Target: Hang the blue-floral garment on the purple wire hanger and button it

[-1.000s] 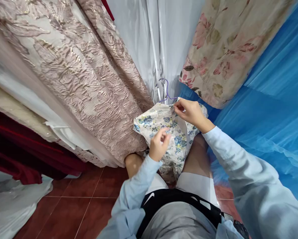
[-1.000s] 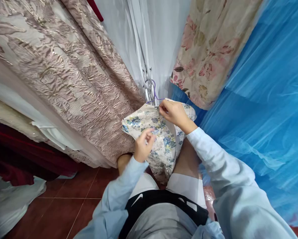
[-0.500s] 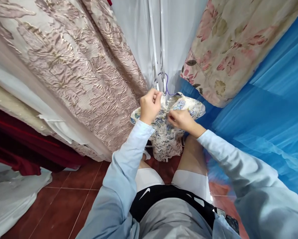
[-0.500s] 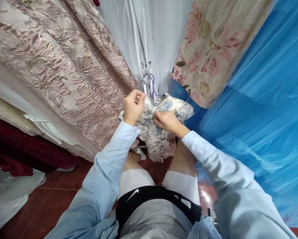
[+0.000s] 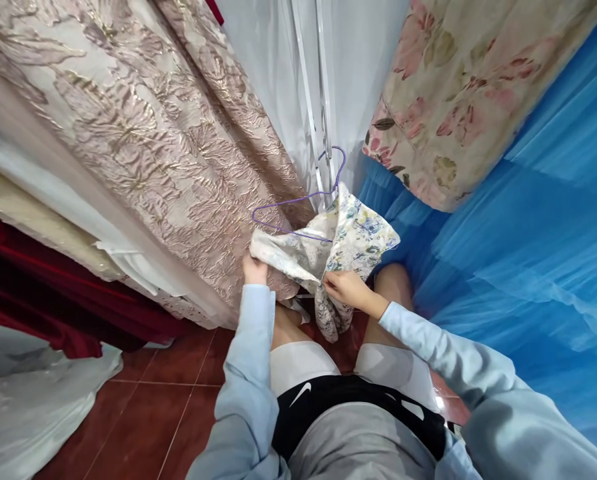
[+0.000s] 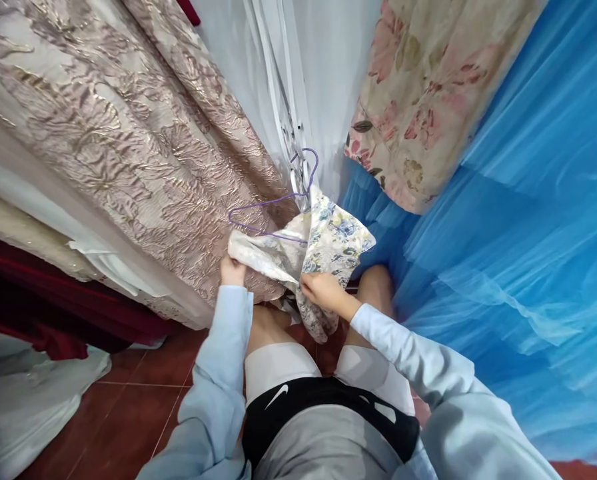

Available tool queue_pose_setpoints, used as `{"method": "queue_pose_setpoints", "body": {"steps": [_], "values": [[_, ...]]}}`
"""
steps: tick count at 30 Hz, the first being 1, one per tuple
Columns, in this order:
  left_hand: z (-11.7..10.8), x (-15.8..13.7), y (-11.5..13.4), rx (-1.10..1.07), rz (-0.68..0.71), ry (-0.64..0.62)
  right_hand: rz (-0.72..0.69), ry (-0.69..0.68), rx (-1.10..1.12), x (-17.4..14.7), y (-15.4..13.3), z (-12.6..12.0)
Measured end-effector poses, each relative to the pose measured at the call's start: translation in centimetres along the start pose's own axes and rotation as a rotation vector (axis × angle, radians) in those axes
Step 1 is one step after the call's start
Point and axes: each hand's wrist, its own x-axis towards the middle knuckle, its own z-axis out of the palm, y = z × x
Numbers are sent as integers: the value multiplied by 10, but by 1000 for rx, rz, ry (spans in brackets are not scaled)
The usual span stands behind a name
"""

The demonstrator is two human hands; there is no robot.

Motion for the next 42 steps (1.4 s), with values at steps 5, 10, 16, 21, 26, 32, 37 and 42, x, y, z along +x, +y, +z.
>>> {"method": "queue_pose_setpoints", "body": {"steps": [5,10,16,21,26,32,37,42], "values": [[27,-75,-57,-10,-194,-113,100,125,376,0,-11,4],[59,-125,-42,462,218,-675,65,46,818,-18,-15,-13],[62,-134,-43,527,182,-1134,132,-166,800,-52,-12,-78],[34,-134,-69,627,-60,-1142,221,18,737,-65,9,-138],[-14,-102,-46,834,11,-976,365,307,679,-71,60,-155],[-44,-36,-1,833,285,-632,398,454,704,-51,96,-130],[-11,36,19,659,336,-578,365,456,674,-31,91,-105],[35,57,0,232,-63,-634,374,585,664,-33,105,-102]]}}
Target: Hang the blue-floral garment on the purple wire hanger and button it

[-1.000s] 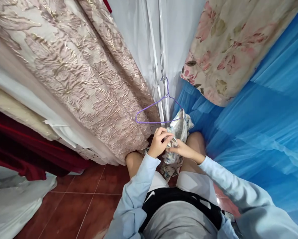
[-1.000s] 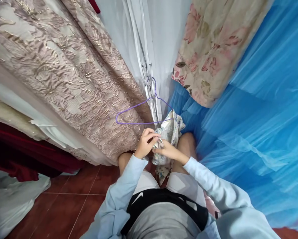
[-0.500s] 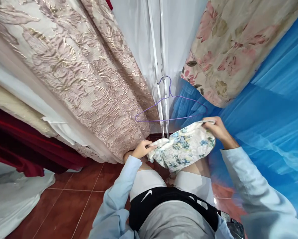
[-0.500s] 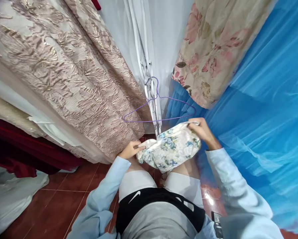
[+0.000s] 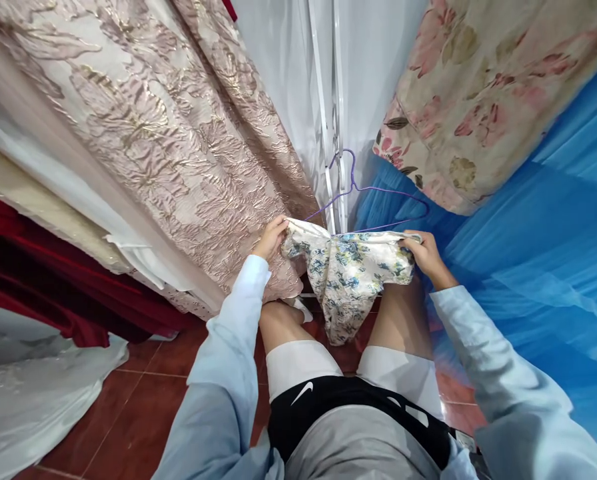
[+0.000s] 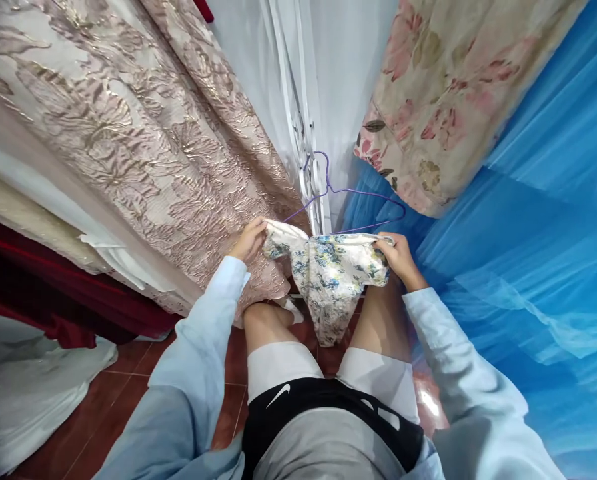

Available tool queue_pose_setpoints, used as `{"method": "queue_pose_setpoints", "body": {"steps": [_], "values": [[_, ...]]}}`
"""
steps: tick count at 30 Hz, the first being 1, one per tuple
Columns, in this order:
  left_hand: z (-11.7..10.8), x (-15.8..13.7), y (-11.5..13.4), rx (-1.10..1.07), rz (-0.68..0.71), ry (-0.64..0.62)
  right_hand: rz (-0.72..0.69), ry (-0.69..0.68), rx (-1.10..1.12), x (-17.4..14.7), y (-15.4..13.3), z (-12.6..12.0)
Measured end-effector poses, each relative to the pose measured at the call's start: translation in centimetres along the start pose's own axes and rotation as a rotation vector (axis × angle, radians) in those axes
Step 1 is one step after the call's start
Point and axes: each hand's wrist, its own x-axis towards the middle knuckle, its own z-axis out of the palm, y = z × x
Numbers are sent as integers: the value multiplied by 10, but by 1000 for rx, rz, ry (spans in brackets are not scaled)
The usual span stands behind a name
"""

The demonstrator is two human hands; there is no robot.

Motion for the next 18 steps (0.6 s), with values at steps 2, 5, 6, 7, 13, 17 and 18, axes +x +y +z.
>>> {"method": "queue_pose_setpoints", "body": {"steps": [2,5,6,7,13,17,18], "values": [[14,2,-4,-140,-79,22,12,110,-9,7,8,-10],[26,-4,-5,-251,-132,50,63,317,-51,31,18,-24],[28,-6,-4,-270,-137,50,64,366,-84,41,21,-28],[29,-8,-3,-280,-140,45,53,394,-125,53,23,-30],[30,-14,-6,-301,-157,62,-67,310,-254,105,25,-22],[26,-11,-14,-330,-145,140,-107,207,-304,109,23,-16],[23,-10,-15,-333,-132,169,-75,199,-294,108,23,-17]]}}
